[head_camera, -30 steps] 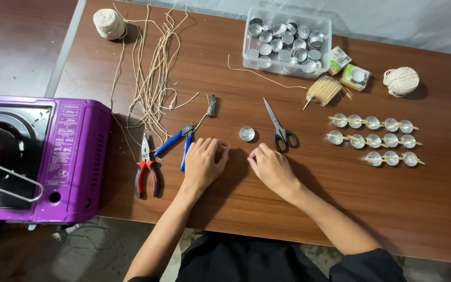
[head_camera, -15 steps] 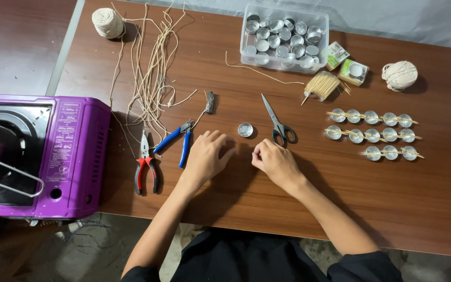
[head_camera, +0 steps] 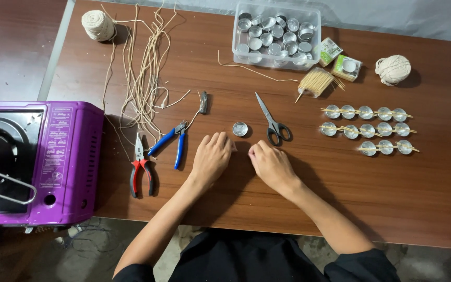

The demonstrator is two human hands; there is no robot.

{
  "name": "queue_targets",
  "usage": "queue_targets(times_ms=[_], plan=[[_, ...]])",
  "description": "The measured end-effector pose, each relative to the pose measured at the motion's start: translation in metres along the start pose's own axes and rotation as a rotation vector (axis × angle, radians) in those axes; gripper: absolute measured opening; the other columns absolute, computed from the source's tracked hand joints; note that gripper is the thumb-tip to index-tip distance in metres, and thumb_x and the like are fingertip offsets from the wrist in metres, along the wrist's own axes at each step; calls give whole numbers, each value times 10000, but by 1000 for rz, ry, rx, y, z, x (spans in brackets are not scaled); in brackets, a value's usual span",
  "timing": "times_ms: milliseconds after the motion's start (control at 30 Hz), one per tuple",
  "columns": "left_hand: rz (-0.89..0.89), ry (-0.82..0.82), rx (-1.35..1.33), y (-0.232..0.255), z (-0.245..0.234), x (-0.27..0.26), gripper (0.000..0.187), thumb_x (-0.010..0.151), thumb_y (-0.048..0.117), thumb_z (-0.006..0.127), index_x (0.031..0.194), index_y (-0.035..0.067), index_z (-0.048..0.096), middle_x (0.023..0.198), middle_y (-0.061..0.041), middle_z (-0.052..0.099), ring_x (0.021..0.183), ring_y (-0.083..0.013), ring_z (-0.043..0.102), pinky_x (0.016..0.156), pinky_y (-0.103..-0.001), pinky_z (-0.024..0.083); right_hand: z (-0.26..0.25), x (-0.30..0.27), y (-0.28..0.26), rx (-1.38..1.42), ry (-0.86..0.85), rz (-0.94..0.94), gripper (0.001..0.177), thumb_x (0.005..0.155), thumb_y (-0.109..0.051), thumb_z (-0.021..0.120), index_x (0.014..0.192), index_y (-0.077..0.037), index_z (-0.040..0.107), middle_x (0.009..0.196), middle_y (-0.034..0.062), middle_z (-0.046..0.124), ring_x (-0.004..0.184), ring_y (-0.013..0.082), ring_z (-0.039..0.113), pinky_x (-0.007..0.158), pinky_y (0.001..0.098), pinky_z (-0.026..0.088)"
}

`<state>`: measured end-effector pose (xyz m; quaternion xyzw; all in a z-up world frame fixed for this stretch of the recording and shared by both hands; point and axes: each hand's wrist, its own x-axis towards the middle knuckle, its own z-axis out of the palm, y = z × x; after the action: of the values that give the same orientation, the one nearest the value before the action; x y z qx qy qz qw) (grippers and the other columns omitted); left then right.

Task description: Assembling candle wicks by cutting cotton string to length and threading them through metal wick tabs on a workbench.

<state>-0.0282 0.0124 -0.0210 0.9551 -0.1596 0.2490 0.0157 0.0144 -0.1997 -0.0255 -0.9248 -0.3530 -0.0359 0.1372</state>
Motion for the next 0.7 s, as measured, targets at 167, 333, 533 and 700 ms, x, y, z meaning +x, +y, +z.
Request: queue_targets(times_ms=[167, 333, 533, 700], plan=[[-43, -5, -32, -3, -1, 7, 154, 906, 255, 652, 831, 125, 621, 834, -52, 532, 774, -254, 564, 662, -358, 380, -42, 7, -5, -106, 145, -74, 135, 1010, -245, 578, 918, -149, 606, 848, -2, 534, 876, 248, 669, 643, 384, 596], [-84, -86, -30, -10, 0, 11, 95, 828, 204, 700, 854, 126, 651, 868, -42, 555, 795, -253, 570, 667, -368, 369, -51, 10, 8, -206, 237, -92, 157, 1032, -234, 557, 904, -152, 595, 836, -12, 516, 897, 202, 611, 680, 345, 569], [-143, 3, -191, -12, 2, 23, 159, 888, 266, 702, 926, 137, 617, 851, -25, 545, 805, -251, 617, 688, -352, 437, -55, 40, 105, -361, 247, -67, 77, 970, -184, 617, 930, -118, 616, 901, 55, 525, 956, 266, 582, 637, 384, 566], [-173, 54, -431, -14, 24, 29, 185, 862, 211, 727, 962, 124, 597, 853, -51, 536, 748, -308, 631, 688, -389, 506, -91, 86, 173, -566, 155, -157, 293, 835, -137, 740, 1105, -250, 738, 1211, -33, 627, 1086, 261, 551, 800, 377, 613]])
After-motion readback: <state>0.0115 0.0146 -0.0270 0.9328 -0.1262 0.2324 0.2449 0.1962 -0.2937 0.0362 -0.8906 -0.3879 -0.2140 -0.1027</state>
